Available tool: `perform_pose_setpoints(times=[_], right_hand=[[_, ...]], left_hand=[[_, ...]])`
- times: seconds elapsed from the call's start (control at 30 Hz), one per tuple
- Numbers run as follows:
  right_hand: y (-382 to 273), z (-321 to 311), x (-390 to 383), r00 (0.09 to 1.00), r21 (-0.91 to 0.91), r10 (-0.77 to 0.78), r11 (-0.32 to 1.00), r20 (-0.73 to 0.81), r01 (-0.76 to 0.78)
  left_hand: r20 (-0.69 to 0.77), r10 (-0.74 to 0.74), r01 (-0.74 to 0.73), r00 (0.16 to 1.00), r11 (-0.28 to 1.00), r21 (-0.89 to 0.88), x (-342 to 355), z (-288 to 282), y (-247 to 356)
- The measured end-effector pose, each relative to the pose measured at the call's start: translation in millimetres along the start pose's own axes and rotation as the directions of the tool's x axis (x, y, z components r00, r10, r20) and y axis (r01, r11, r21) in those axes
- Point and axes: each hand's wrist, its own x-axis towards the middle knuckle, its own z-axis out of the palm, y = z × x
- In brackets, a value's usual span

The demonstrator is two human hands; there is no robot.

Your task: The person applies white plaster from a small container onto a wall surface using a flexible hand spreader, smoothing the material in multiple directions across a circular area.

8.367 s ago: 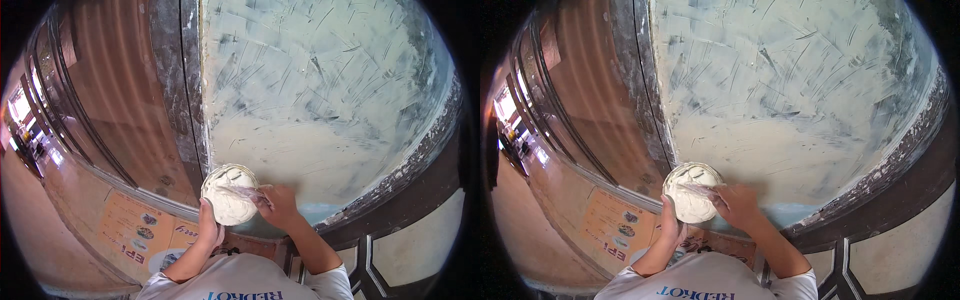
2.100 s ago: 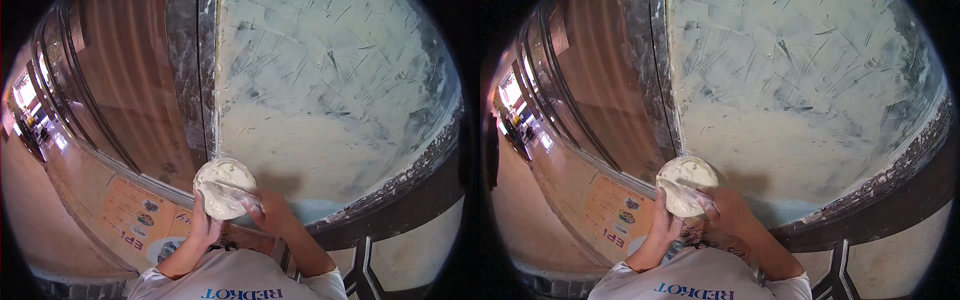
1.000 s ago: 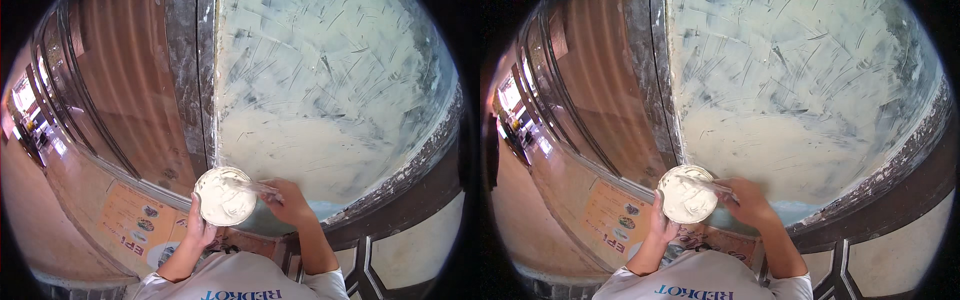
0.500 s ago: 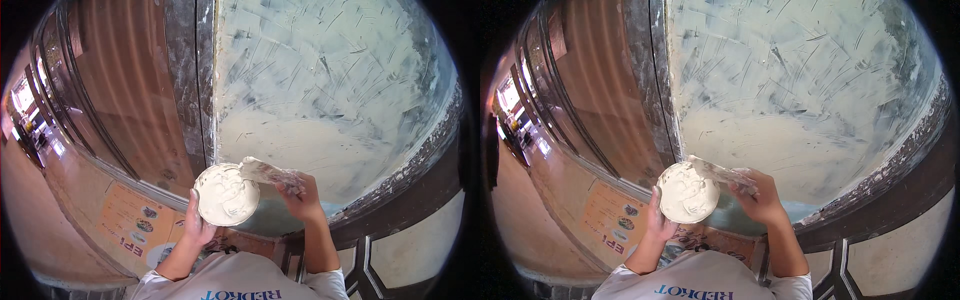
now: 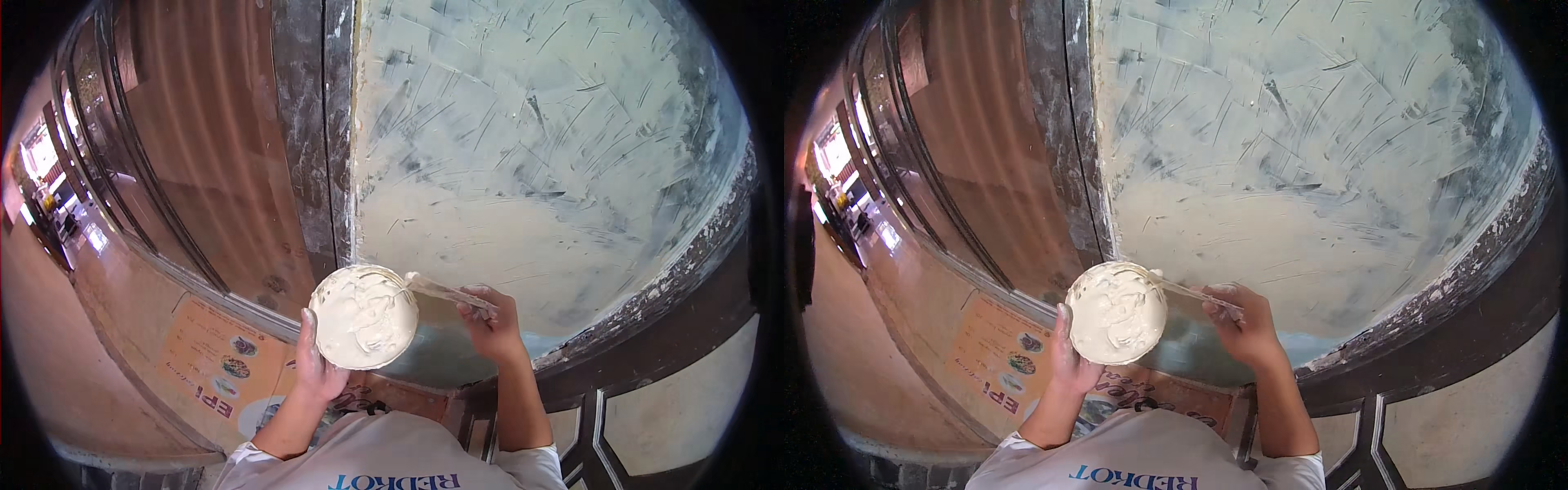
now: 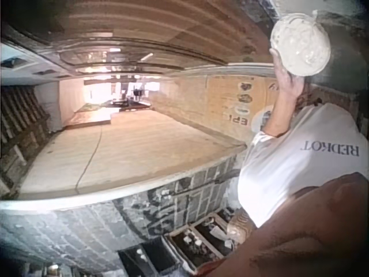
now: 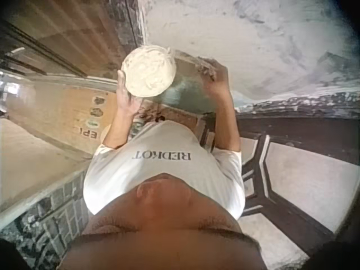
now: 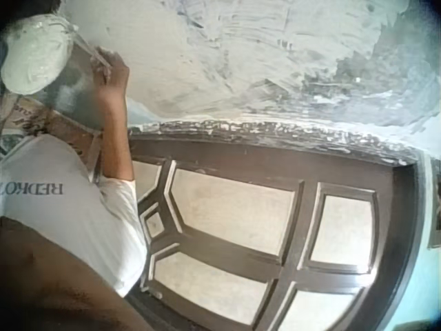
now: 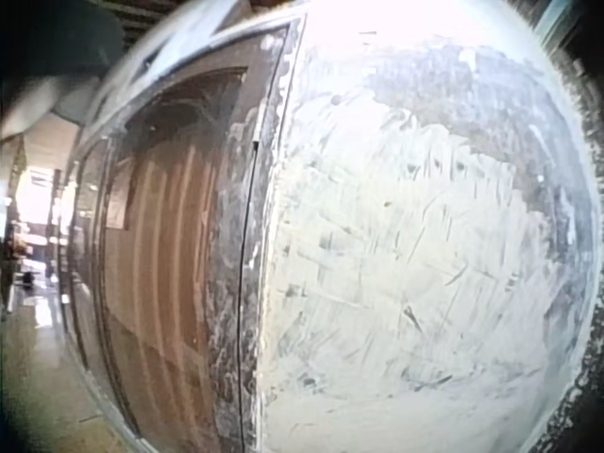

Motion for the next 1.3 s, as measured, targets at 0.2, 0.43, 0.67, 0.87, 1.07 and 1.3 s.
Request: perform_pose_setpoints(times=[0.2,0.43,0.67,0.87,1.07,1.3], right_hand=[[14,9,-5,0.999,-0.02,-0.015,1.0,-0.031,0.014],[19,23,-4,0.971,-0.273,-0.233,0.932,0.051,0.238],[19,35,-1,0.939,-0.407,-0.332,0.848,0.094,0.341],[32,28,-7,0.939,-0.404,-0.307,0.847,0.157,0.345],[28,19,-12,0.964,-0.573,-0.174,0.777,0.201,0.26],[17,-4,-9,0.957,-0.371,-0.285,0.894,-0.042,0.25]], left_hand=[[-0.006,0.051,-0.051,0.999,0.998,0.048,1,6,0],[-0.067,0.095,-0.086,0.993,0.989,0.12,0,4,-8],[-0.087,0.119,-0.111,0.989,0.99,0.091,-2,0,-14],[-0.101,0.138,-0.132,0.985,0.989,0.059,-2,-4,-12],[-0.05,0.205,-0.205,0.977,0.979,0.017,-7,-5,3],[-0.007,0.158,-0.157,0.987,0.986,0.055,-8,2,15]])
